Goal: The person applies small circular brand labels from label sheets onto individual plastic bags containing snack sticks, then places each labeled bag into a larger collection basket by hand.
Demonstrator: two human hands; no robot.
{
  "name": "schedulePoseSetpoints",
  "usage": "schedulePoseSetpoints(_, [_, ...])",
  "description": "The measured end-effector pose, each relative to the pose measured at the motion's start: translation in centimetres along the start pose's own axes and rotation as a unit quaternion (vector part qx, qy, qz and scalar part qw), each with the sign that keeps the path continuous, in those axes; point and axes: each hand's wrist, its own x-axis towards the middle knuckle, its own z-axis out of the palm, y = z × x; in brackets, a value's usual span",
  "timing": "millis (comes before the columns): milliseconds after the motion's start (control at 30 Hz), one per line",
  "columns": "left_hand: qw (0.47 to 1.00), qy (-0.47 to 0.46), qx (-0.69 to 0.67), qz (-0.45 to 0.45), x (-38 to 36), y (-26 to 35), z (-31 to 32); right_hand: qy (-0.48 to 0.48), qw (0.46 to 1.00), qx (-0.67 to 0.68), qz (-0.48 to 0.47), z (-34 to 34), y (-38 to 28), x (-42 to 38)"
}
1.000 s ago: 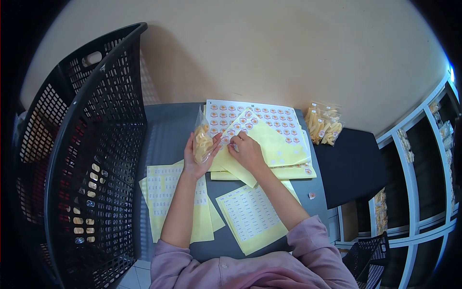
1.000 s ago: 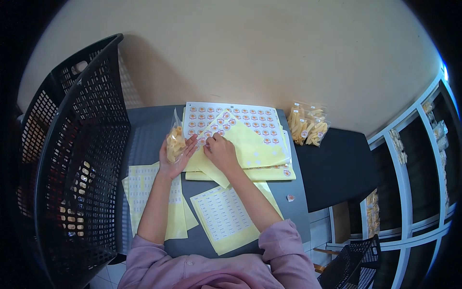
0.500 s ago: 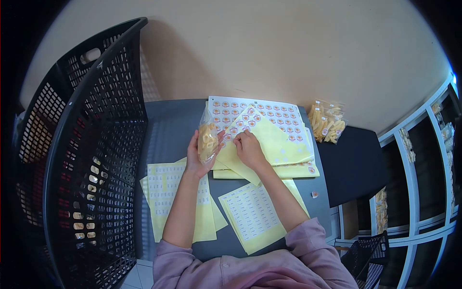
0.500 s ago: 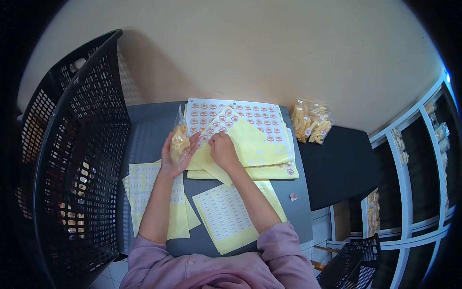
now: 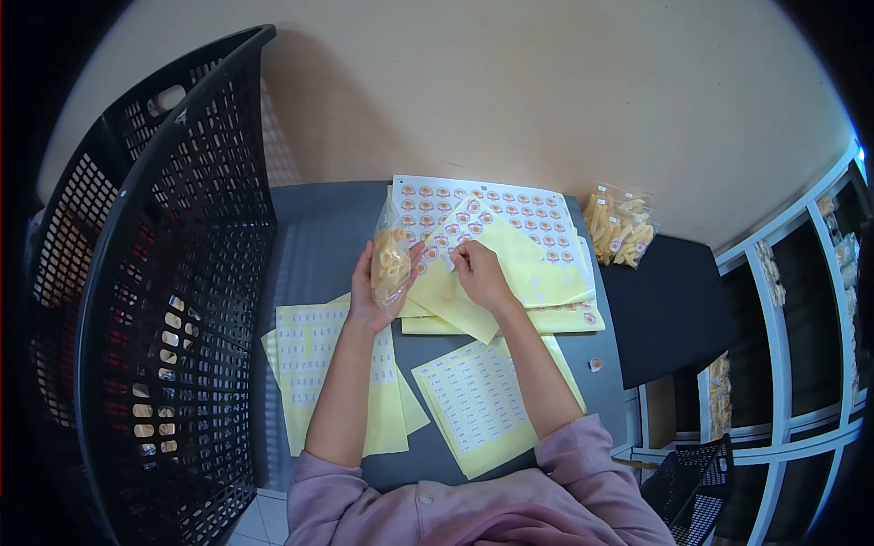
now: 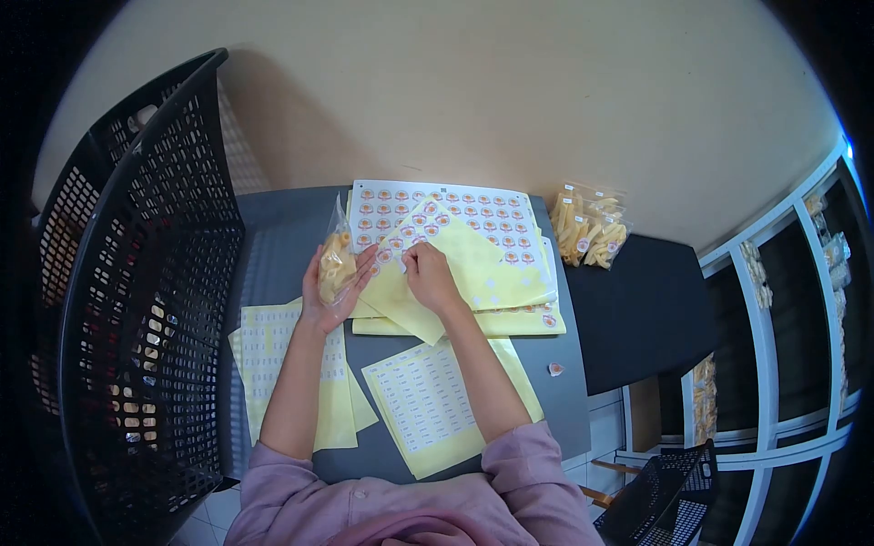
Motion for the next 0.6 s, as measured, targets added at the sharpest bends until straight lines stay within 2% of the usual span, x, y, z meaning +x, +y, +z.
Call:
schedulePoseSetpoints(433, [1.000, -0.008, -0.018, -0.007, 0.1, 0.1, -0.4, -0.059, 0.996, -0.032, 0.052, -1.4, 1.6, 1.0])
schedulePoseSetpoints(500, [1.000, -0.004, -0.017, -0.005, 0.0, 0.2, -0.2, -0.085, 0.992, 0.012, 0.093, -1.6, 2.0, 1.1])
schedulePoseSetpoints(600, [1.000, 0.021, 0.011, 0.002, -0.2, 0.1, 0.6, -0.082, 0.991, 0.030, 0.098, -1.6, 2.2, 1.0])
